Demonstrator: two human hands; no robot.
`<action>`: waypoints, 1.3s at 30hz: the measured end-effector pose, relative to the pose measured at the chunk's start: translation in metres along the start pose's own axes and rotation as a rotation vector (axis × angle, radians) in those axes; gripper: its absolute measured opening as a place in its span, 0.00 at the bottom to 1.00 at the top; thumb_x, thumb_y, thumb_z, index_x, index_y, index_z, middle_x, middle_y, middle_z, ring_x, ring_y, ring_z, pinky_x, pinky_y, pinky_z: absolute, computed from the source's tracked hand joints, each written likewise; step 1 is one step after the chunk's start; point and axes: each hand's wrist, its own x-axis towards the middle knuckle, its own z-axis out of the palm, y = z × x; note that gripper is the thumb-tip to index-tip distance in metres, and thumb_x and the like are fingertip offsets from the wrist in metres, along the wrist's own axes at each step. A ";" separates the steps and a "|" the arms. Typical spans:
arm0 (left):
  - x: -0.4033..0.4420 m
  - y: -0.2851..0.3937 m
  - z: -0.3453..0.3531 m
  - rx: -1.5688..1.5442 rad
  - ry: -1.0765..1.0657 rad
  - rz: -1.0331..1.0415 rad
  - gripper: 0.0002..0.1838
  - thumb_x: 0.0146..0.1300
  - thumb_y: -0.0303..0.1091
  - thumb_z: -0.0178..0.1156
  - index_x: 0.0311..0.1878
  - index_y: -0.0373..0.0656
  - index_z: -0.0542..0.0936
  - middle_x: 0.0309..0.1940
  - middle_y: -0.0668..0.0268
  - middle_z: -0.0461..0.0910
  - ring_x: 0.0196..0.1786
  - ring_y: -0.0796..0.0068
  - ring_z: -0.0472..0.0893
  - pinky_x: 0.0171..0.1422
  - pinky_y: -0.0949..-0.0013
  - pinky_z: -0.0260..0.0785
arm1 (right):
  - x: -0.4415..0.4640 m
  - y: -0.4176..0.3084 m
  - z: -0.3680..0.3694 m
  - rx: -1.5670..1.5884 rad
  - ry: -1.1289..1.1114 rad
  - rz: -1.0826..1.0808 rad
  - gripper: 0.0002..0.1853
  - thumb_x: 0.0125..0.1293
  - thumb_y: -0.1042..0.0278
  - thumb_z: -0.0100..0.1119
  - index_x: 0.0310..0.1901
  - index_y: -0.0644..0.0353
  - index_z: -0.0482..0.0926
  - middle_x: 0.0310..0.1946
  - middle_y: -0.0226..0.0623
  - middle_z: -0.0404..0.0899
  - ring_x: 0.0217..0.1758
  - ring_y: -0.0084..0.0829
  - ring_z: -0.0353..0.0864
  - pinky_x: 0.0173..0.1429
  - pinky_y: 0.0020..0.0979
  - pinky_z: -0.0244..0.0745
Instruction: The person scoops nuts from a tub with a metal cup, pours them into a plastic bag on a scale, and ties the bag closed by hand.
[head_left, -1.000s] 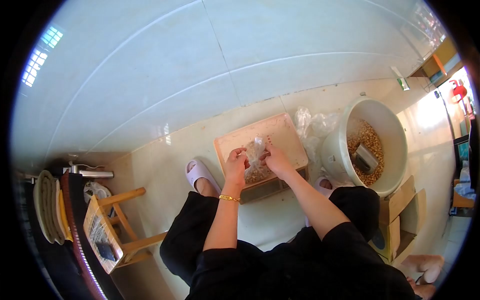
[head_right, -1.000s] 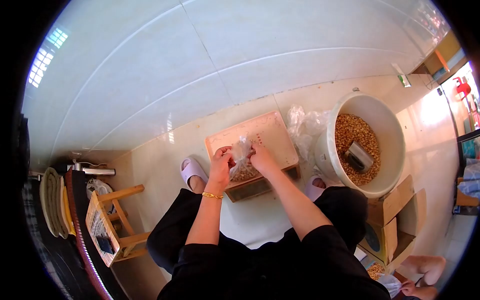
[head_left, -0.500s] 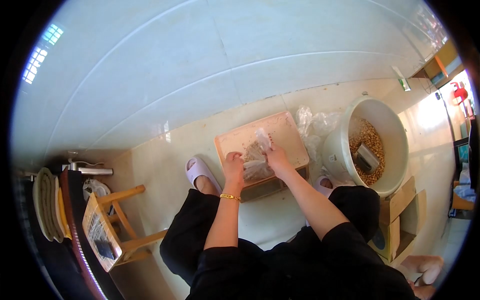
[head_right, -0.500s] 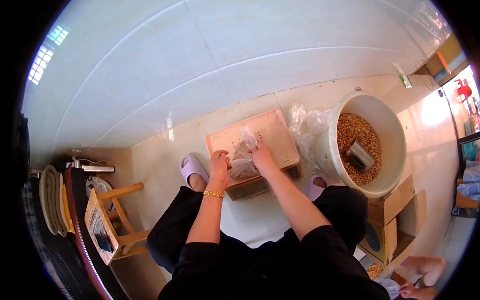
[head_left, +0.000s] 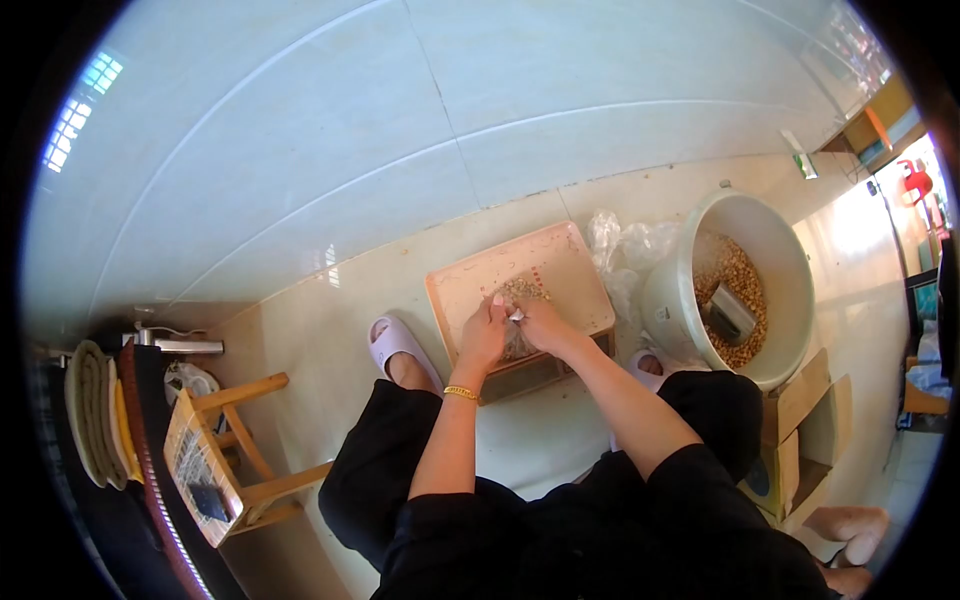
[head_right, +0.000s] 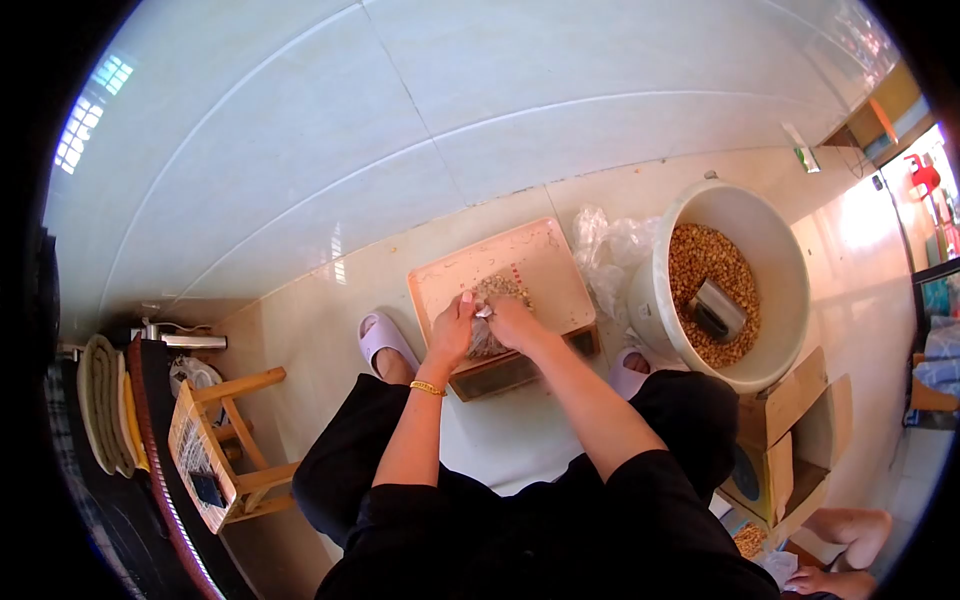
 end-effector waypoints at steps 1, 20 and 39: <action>0.001 -0.005 -0.002 0.233 -0.036 -0.017 0.17 0.68 0.42 0.48 0.42 0.37 0.78 0.31 0.48 0.79 0.36 0.57 0.80 0.42 0.61 0.70 | 0.002 0.000 -0.001 0.016 0.030 -0.011 0.13 0.65 0.65 0.49 0.39 0.67 0.77 0.30 0.52 0.79 0.36 0.50 0.79 0.43 0.43 0.72; -0.005 -0.011 0.017 0.195 -0.136 0.102 0.12 0.53 0.26 0.61 0.42 0.39 0.80 0.38 0.54 0.78 0.37 0.59 0.81 0.43 0.63 0.74 | -0.008 -0.006 -0.034 0.694 -0.193 0.331 0.04 0.63 0.78 0.54 0.31 0.63 0.75 0.23 0.35 0.78 0.25 0.25 0.78 0.29 0.25 0.73; -0.004 -0.014 0.016 0.053 -0.029 -0.016 0.07 0.58 0.24 0.57 0.39 0.36 0.80 0.31 0.56 0.82 0.34 0.63 0.81 0.40 0.65 0.73 | -0.013 -0.020 -0.010 -0.482 0.152 -0.173 0.11 0.53 0.73 0.58 0.37 0.64 0.69 0.33 0.51 0.77 0.34 0.49 0.81 0.36 0.43 0.77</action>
